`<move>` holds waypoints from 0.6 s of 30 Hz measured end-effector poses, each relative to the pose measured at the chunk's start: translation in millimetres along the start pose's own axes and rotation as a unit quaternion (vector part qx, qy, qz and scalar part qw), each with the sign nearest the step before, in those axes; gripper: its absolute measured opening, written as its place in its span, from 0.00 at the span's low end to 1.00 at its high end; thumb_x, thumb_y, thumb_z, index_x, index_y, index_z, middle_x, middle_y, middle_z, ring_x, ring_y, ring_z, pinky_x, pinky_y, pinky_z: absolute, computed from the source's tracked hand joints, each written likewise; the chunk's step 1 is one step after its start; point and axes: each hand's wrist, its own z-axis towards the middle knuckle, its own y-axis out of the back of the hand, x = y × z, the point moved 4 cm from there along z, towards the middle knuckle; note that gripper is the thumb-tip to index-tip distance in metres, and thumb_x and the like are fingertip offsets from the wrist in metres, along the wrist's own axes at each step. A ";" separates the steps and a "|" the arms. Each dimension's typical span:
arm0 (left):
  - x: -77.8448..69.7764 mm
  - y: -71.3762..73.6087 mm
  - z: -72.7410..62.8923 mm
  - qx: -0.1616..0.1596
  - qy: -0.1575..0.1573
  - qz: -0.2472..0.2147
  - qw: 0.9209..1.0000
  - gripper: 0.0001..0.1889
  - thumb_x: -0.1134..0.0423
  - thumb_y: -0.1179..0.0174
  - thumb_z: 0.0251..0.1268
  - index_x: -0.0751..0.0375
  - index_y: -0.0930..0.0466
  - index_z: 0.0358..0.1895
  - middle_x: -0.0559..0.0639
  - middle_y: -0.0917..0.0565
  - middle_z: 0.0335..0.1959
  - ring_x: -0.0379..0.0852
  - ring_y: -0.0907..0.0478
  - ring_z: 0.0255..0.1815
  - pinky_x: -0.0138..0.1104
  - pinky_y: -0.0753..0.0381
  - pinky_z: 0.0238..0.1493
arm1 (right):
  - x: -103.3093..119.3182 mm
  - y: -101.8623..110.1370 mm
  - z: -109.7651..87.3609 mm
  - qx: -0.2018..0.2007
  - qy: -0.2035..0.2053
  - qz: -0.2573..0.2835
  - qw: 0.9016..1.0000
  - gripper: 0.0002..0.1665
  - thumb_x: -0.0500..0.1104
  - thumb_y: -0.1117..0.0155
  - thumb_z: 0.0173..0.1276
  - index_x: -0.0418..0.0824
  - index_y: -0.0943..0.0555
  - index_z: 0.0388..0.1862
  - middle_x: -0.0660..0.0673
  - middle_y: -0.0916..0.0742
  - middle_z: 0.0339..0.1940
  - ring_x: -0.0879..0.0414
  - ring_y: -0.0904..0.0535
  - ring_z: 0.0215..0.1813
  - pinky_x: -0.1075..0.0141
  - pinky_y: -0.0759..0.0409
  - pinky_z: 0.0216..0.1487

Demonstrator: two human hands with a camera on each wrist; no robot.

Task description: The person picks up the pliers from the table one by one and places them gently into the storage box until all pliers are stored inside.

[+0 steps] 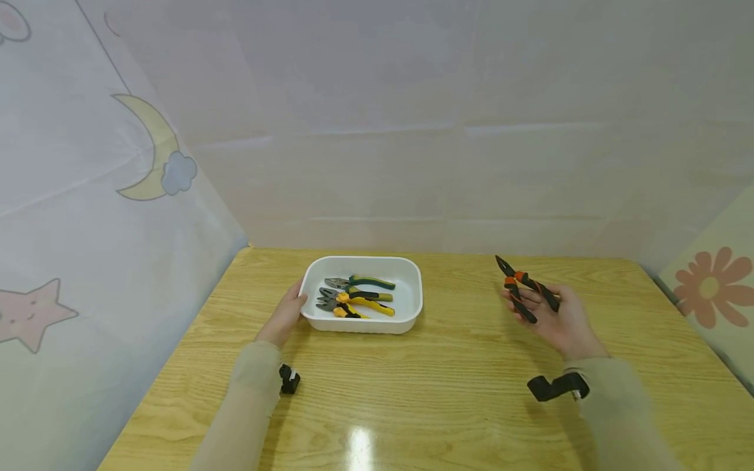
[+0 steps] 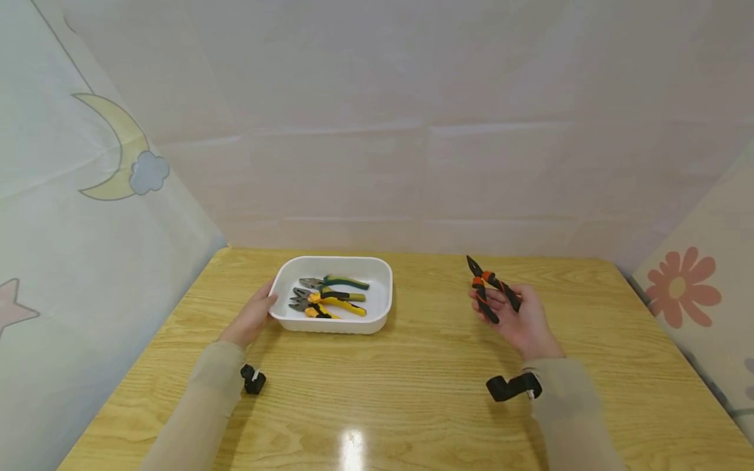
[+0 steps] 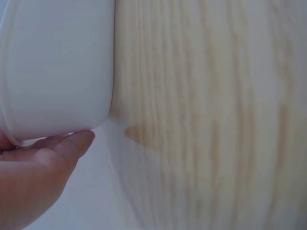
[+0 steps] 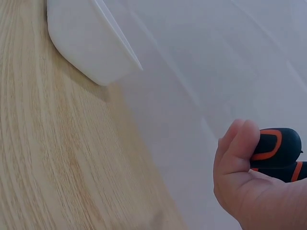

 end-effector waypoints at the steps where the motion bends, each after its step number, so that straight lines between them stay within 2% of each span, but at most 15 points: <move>1: 0.0 -0.3 -0.2 0.000 0.001 0.000 1.000 0.28 0.67 0.71 0.80 0.64 0.62 0.78 0.62 0.58 0.79 0.58 0.54 0.76 0.50 0.49 0.74 | -0.5 -1.2 0.2 0.000 -0.001 -0.002 1.000 0.38 0.50 0.81 0.80 0.27 0.23 0.50 0.29 0.17 0.51 0.40 0.21 0.50 0.54 0.24 0.50; 10: 0.2 0.5 0.1 -0.002 0.007 -0.004 1.000 0.28 0.65 0.71 0.81 0.62 0.62 0.78 0.60 0.59 0.79 0.58 0.55 0.77 0.49 0.51 0.74 | -6.2 -11.2 4.8 0.024 -0.005 -0.024 0.999 0.36 0.49 0.81 0.80 0.28 0.25 0.54 0.30 0.18 0.53 0.41 0.21 0.52 0.56 0.25 0.50; 18: -0.7 -0.1 -0.2 0.001 0.002 -0.007 1.000 0.27 0.65 0.71 0.81 0.63 0.62 0.78 0.60 0.58 0.79 0.58 0.54 0.77 0.49 0.50 0.74 | -10.9 -14.5 8.9 0.020 -0.006 -0.052 0.998 0.35 0.48 0.80 0.80 0.30 0.25 0.53 0.32 0.17 0.52 0.43 0.20 0.51 0.57 0.24 0.48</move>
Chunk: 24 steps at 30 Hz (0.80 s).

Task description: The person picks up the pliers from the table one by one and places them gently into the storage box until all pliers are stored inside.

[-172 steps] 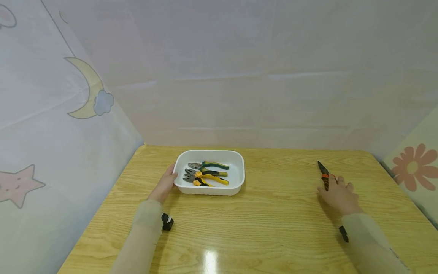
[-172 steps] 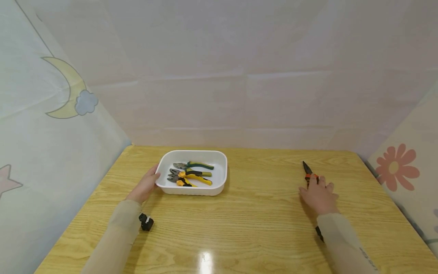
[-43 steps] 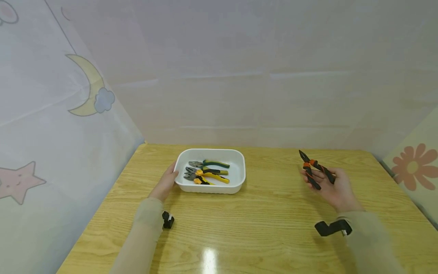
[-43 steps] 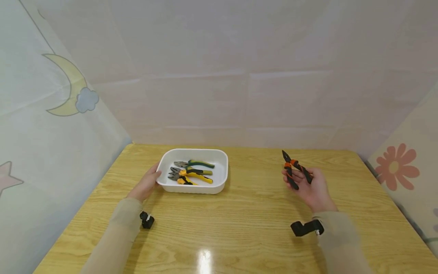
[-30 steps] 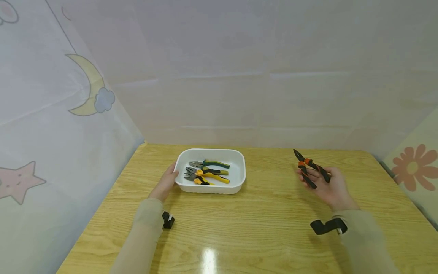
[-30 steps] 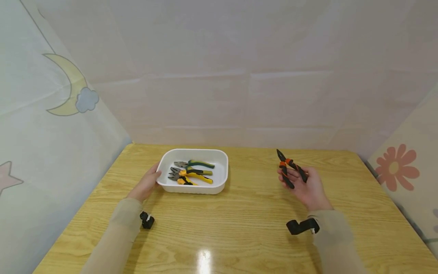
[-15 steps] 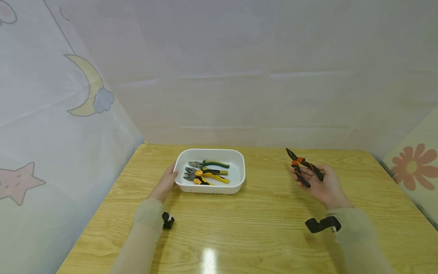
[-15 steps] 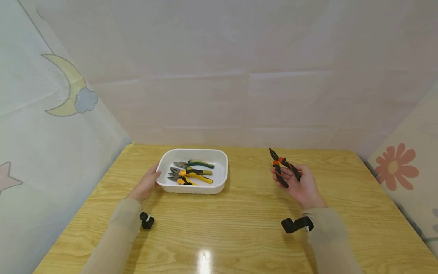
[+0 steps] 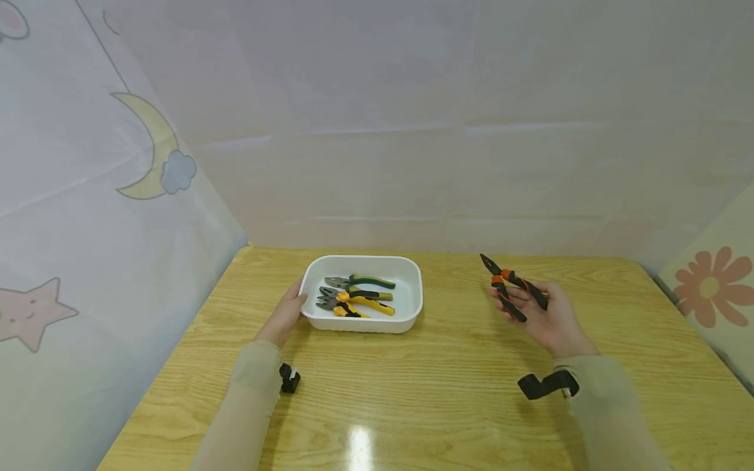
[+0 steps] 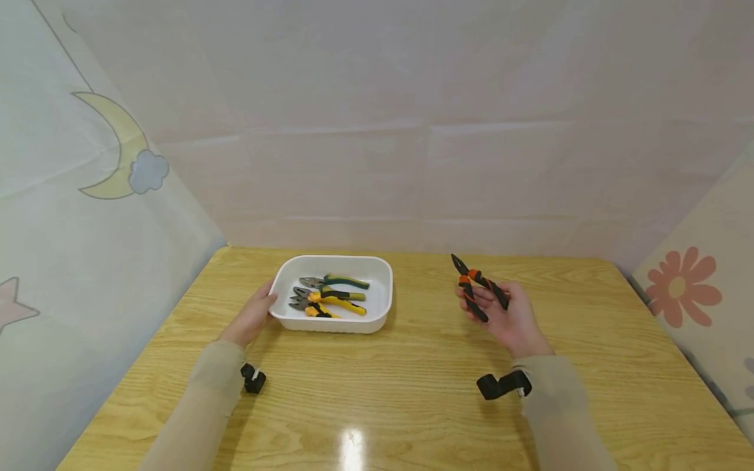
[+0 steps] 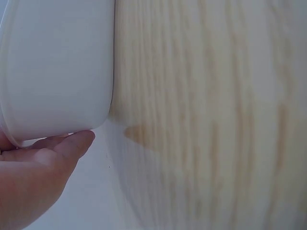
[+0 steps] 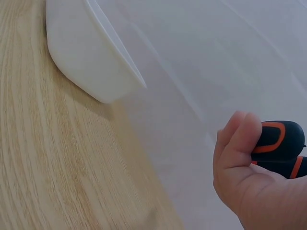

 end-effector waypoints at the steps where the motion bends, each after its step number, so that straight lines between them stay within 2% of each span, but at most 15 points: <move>1: 0.0 -0.2 -0.1 0.001 0.000 0.000 1.000 0.27 0.65 0.71 0.81 0.63 0.62 0.78 0.60 0.58 0.79 0.58 0.54 0.77 0.49 0.50 0.74 | -0.4 -0.3 0.2 -0.001 0.000 -0.004 1.000 0.35 0.48 0.80 0.80 0.30 0.25 0.53 0.32 0.17 0.52 0.43 0.20 0.51 0.58 0.24 0.48; 10: -0.3 -0.4 -0.7 -0.002 0.009 -0.002 1.000 0.27 0.65 0.71 0.81 0.62 0.62 0.78 0.59 0.57 0.79 0.57 0.54 0.77 0.48 0.50 0.74 | -4.4 -5.7 4.4 0.005 -0.004 -0.012 1.000 0.33 0.47 0.80 0.80 0.31 0.27 0.55 0.33 0.16 0.53 0.43 0.20 0.51 0.58 0.25 0.49; 17: 0.0 0.5 0.4 -0.002 0.012 0.000 1.000 0.28 0.65 0.70 0.81 0.61 0.61 0.79 0.59 0.56 0.79 0.56 0.52 0.76 0.48 0.48 0.74 | -10.2 -9.3 13.9 0.049 -0.023 -0.002 0.999 0.38 0.47 0.83 0.79 0.28 0.25 0.56 0.31 0.17 0.54 0.42 0.20 0.51 0.58 0.24 0.48; 24: -1.4 0.5 0.7 -0.004 0.003 -0.003 1.000 0.27 0.67 0.70 0.80 0.64 0.60 0.78 0.62 0.54 0.78 0.58 0.50 0.76 0.49 0.46 0.73 | -15.6 -13.7 18.4 0.082 -0.029 -0.021 0.996 0.39 0.46 0.86 0.78 0.28 0.25 0.58 0.32 0.18 0.55 0.43 0.20 0.51 0.59 0.24 0.49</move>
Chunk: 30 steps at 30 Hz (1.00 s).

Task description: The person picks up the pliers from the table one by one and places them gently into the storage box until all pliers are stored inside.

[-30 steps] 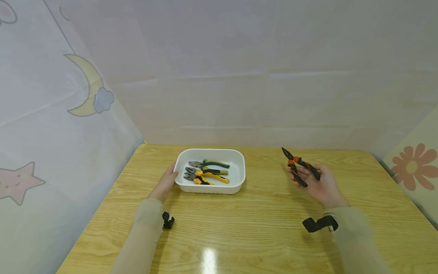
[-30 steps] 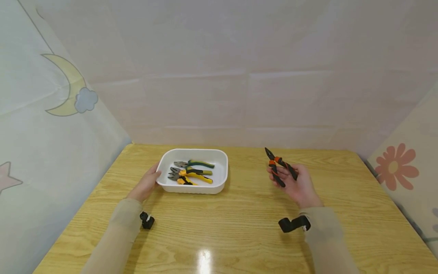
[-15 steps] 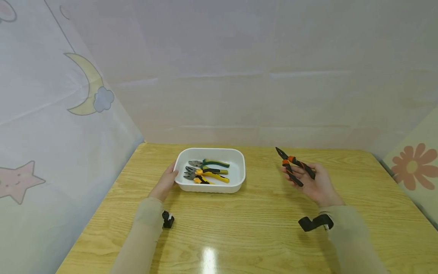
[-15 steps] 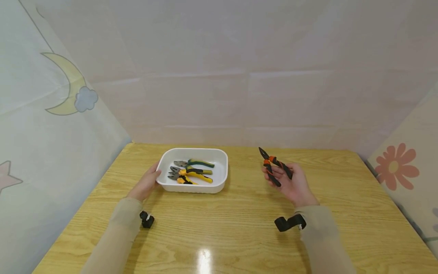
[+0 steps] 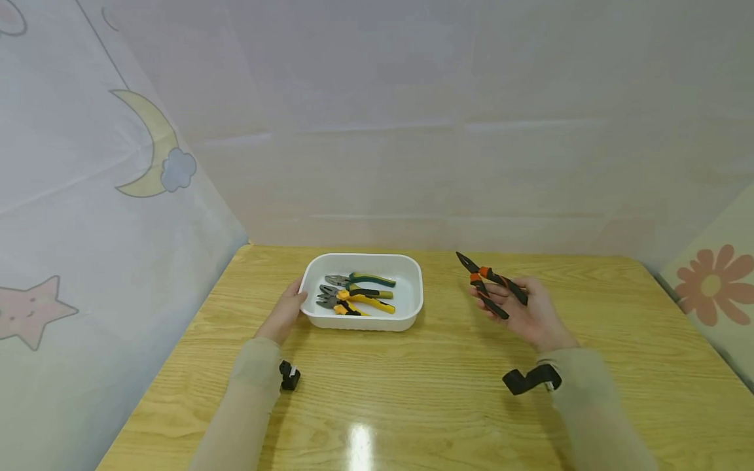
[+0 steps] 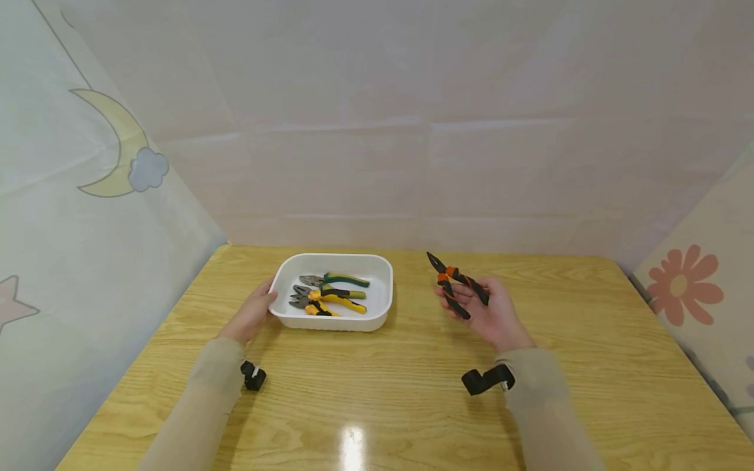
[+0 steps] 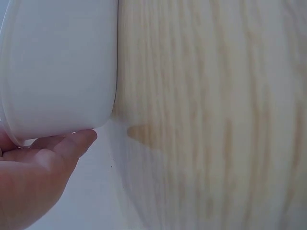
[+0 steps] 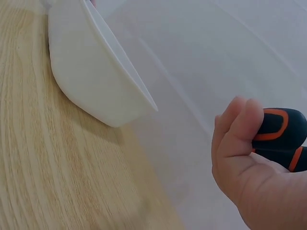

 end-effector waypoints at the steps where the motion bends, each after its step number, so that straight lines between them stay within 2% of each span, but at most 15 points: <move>1: 0.0 0.0 0.2 -0.001 0.000 -0.002 1.000 0.27 0.67 0.70 0.80 0.65 0.60 0.78 0.62 0.54 0.78 0.58 0.50 0.76 0.49 0.46 0.73 | -0.5 -1.0 0.4 0.000 -0.002 -0.006 1.000 0.39 0.46 0.86 0.78 0.29 0.25 0.58 0.32 0.18 0.55 0.44 0.20 0.51 0.60 0.24 0.49; 9: 1.6 1.1 1.0 -0.007 0.001 -0.003 1.000 0.27 0.68 0.70 0.80 0.66 0.59 0.78 0.63 0.54 0.78 0.59 0.50 0.75 0.49 0.44 0.72 | -4.0 -8.3 7.4 -0.032 -0.014 -0.070 0.997 0.35 0.43 0.84 0.77 0.33 0.26 0.58 0.36 0.16 0.53 0.47 0.19 0.49 0.62 0.24 0.45; 15: 3.0 0.9 1.9 -0.004 0.001 0.004 1.000 0.27 0.68 0.70 0.80 0.67 0.60 0.77 0.64 0.54 0.78 0.60 0.51 0.76 0.49 0.46 0.73 | -7.5 -9.8 11.6 -0.016 -0.020 -0.070 0.997 0.37 0.44 0.86 0.77 0.32 0.25 0.57 0.36 0.16 0.53 0.47 0.19 0.49 0.63 0.23 0.45; 25: 2.1 0.4 2.1 -0.006 -0.005 -0.002 1.000 0.27 0.68 0.70 0.80 0.68 0.60 0.77 0.65 0.53 0.77 0.60 0.50 0.75 0.50 0.45 0.72 | -12.2 -14.1 16.9 -0.027 -0.026 -0.085 0.996 0.33 0.45 0.84 0.78 0.32 0.30 0.59 0.37 0.16 0.53 0.49 0.18 0.48 0.64 0.23 0.44; 30: 2.2 0.0 2.4 -0.007 -0.004 -0.005 1.000 0.27 0.68 0.70 0.80 0.67 0.60 0.77 0.64 0.54 0.78 0.60 0.50 0.75 0.49 0.45 0.73 | -14.7 -15.6 20.4 -0.036 -0.033 -0.080 0.996 0.34 0.45 0.83 0.77 0.32 0.27 0.56 0.36 0.16 0.52 0.49 0.18 0.48 0.64 0.24 0.44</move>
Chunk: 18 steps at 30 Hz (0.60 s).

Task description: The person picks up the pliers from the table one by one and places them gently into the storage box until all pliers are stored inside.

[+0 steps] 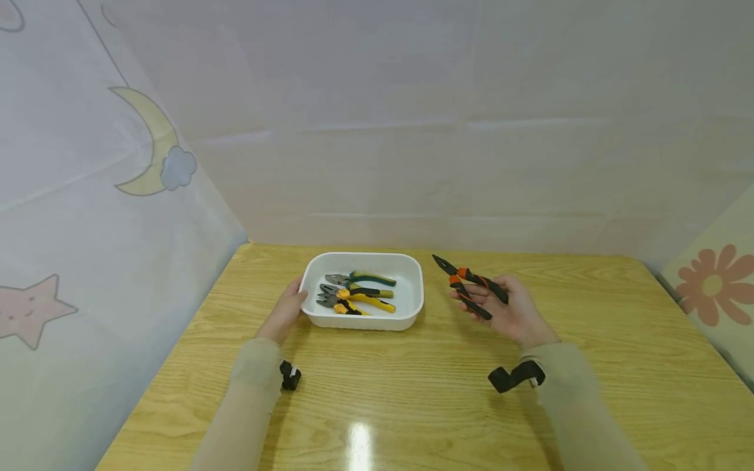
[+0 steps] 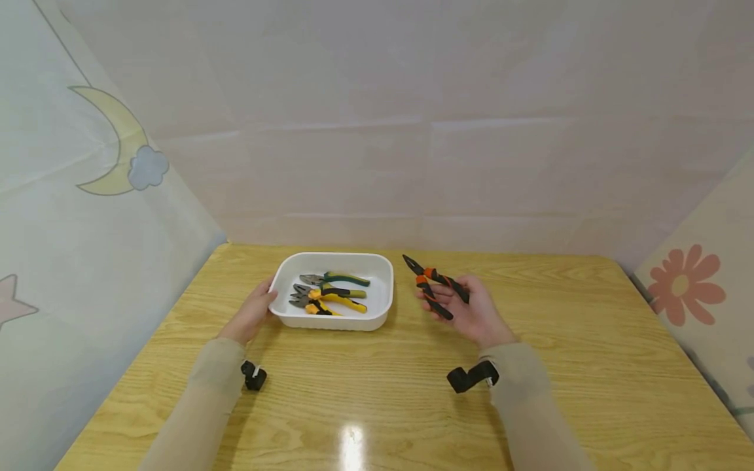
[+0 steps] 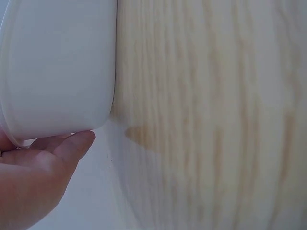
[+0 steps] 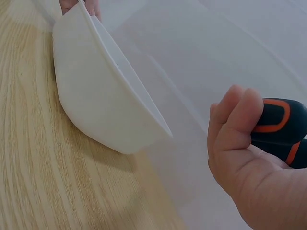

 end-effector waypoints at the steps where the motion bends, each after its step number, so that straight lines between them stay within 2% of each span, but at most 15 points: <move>1: 0.1 0.1 0.0 -0.001 0.001 0.000 1.000 0.27 0.68 0.70 0.80 0.67 0.60 0.77 0.64 0.54 0.78 0.60 0.50 0.76 0.49 0.45 0.73 | -0.4 -0.9 0.8 -0.004 -0.003 0.000 1.000 0.34 0.46 0.82 0.78 0.32 0.27 0.55 0.36 0.16 0.52 0.49 0.18 0.47 0.64 0.24 0.44; 8: 0.2 0.6 0.6 -0.003 0.005 0.007 1.000 0.27 0.68 0.70 0.80 0.68 0.59 0.77 0.64 0.53 0.77 0.60 0.49 0.75 0.50 0.44 0.72 | -3.3 -6.4 6.7 -0.034 -0.021 -0.008 0.999 0.32 0.45 0.80 0.77 0.32 0.26 0.53 0.37 0.15 0.51 0.50 0.18 0.46 0.65 0.24 0.42; 18: -0.6 0.8 0.4 -0.001 0.001 0.008 1.000 0.27 0.69 0.70 0.80 0.69 0.59 0.77 0.66 0.52 0.77 0.61 0.48 0.75 0.50 0.44 0.72 | -7.7 -10.1 14.5 -0.027 -0.031 0.003 0.999 0.32 0.46 0.79 0.76 0.31 0.27 0.54 0.36 0.16 0.51 0.49 0.19 0.44 0.65 0.21 0.42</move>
